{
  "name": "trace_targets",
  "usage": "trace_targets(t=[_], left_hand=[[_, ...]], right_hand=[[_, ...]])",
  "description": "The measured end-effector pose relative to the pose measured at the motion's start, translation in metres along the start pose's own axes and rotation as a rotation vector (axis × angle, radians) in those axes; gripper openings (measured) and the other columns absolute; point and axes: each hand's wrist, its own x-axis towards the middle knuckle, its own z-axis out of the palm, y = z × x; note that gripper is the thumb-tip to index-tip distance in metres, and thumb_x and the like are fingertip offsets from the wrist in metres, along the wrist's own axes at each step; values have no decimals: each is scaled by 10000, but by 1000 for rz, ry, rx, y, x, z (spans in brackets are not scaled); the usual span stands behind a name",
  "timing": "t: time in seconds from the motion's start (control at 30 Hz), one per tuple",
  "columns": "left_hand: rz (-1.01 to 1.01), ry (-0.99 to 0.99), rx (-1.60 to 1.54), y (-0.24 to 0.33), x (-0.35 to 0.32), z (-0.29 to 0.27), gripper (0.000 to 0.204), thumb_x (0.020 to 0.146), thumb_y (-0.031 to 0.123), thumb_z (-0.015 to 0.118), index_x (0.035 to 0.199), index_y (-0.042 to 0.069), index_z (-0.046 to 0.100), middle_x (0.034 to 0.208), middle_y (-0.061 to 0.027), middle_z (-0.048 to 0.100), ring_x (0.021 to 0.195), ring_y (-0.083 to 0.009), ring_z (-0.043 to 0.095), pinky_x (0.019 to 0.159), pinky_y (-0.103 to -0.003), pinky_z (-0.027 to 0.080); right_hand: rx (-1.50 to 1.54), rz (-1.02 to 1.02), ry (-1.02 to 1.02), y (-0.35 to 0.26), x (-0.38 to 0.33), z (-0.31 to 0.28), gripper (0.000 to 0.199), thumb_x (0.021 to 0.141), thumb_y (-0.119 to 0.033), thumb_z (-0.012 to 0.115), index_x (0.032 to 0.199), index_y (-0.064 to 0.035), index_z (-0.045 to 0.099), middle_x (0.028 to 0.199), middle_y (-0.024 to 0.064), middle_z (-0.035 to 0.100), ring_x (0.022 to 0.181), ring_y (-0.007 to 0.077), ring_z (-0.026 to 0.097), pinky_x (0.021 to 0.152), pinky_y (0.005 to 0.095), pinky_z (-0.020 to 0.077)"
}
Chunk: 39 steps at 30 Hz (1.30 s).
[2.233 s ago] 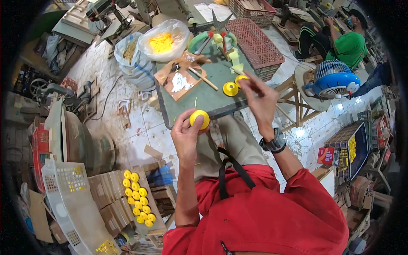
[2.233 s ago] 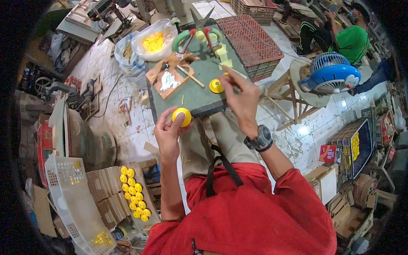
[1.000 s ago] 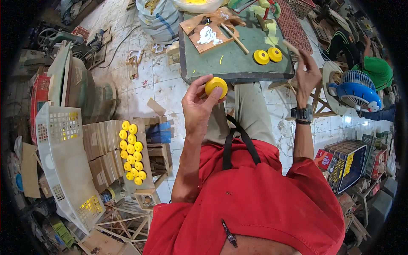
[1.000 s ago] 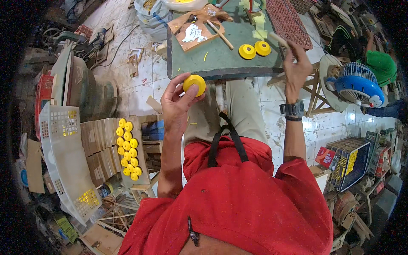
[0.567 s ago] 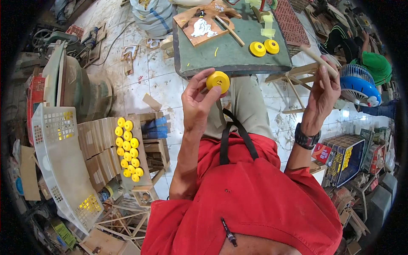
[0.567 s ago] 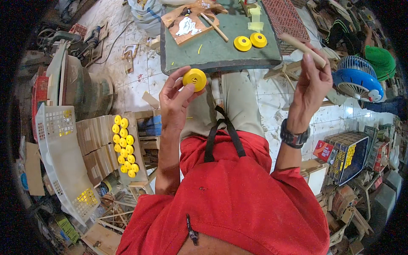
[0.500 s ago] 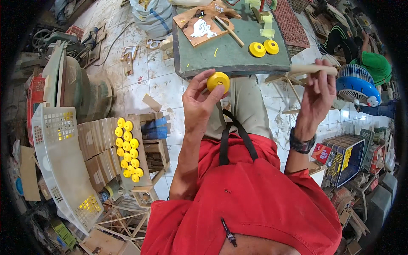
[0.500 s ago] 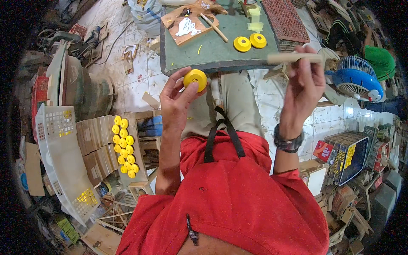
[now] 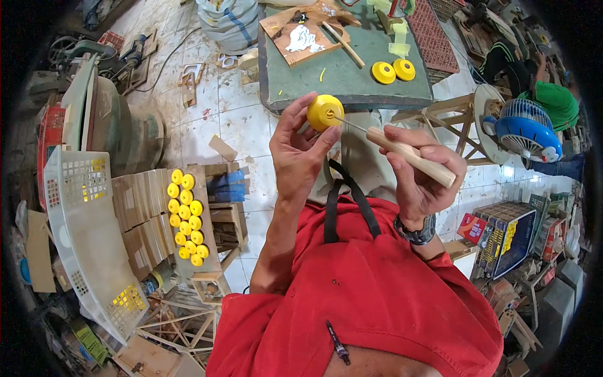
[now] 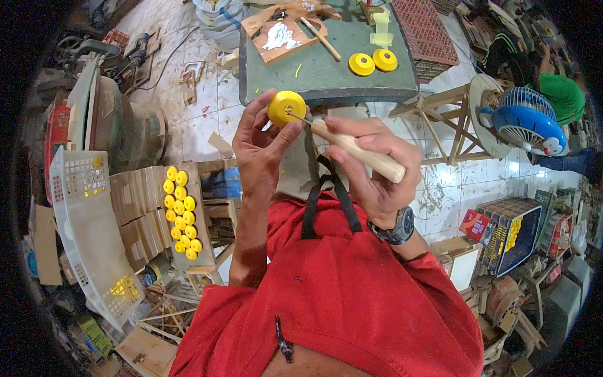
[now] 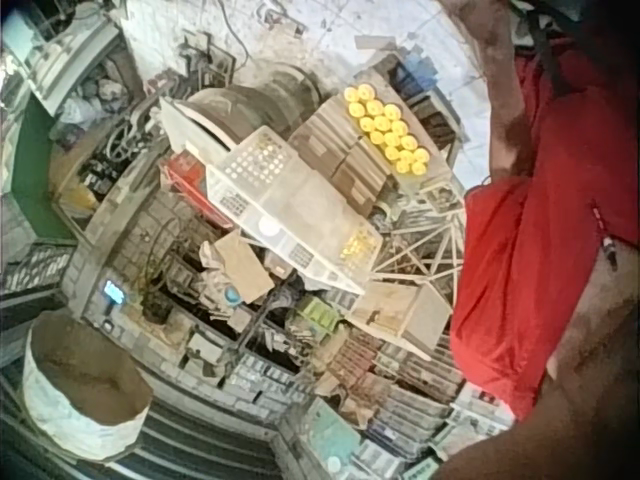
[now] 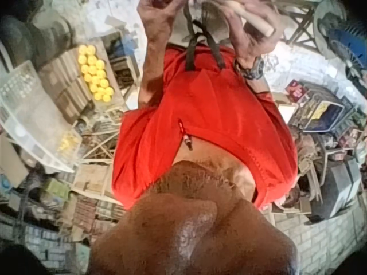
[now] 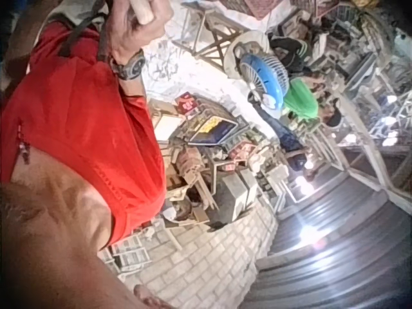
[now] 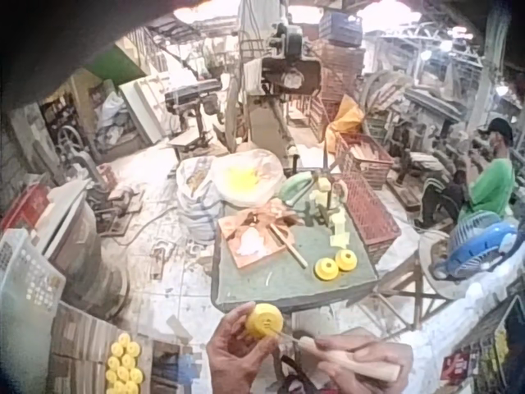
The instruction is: The recorder is assembling small wooden components, inserting pieces into yellow circular parts and using scissors to trim materials.
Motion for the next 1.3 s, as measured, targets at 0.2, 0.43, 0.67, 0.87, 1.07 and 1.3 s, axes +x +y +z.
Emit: trace_targets(t=[0.2,0.43,0.67,0.87,1.07,1.3], left_hand=[[6,8,32,4,1,2,549,768,-95,699,1268,38,515,1129,-115,623,1004,-183,631,876,-282,539],[10,-27,40,5,0,-1,540,782,-113,678,1270,32,496,1166,-113,581,1062,-193,605,908,-281,526],[6,0,31,5,0,2,556,761,-96,706,1265,27,508,1142,-116,619,1012,-193,628,878,-294,539],[27,-25,34,4,1,2,538,762,-95,707,1247,26,510,1151,-121,609,1020,-195,625,880,-293,535],[13,-56,27,1,1,-2,537,766,-104,699,1245,35,500,1140,-114,599,1015,-187,626,866,-274,539],[3,-42,-5,3,-1,-2,531,769,-106,695,1239,38,494,1139,-113,597,1016,-187,626,857,-271,541]], right_hand=[[-53,3,-34,3,2,2,427,788,107,670,1084,-40,399,1009,271,633,947,349,649,792,403,523],[-121,-19,-74,8,3,4,418,793,105,667,1079,-39,399,1006,255,641,931,321,656,779,383,523],[-147,-54,-68,5,7,6,401,791,91,677,1071,-34,419,987,238,653,905,303,665,732,341,532],[-254,-68,-116,3,12,11,384,762,81,702,1049,-23,469,942,198,669,842,278,670,688,321,531],[-317,65,-232,-9,19,13,279,745,67,706,946,-24,535,917,153,673,799,260,664,680,303,522],[-362,1,-205,-8,22,14,334,768,41,708,1018,-26,496,913,143,682,812,251,678,688,300,526]])
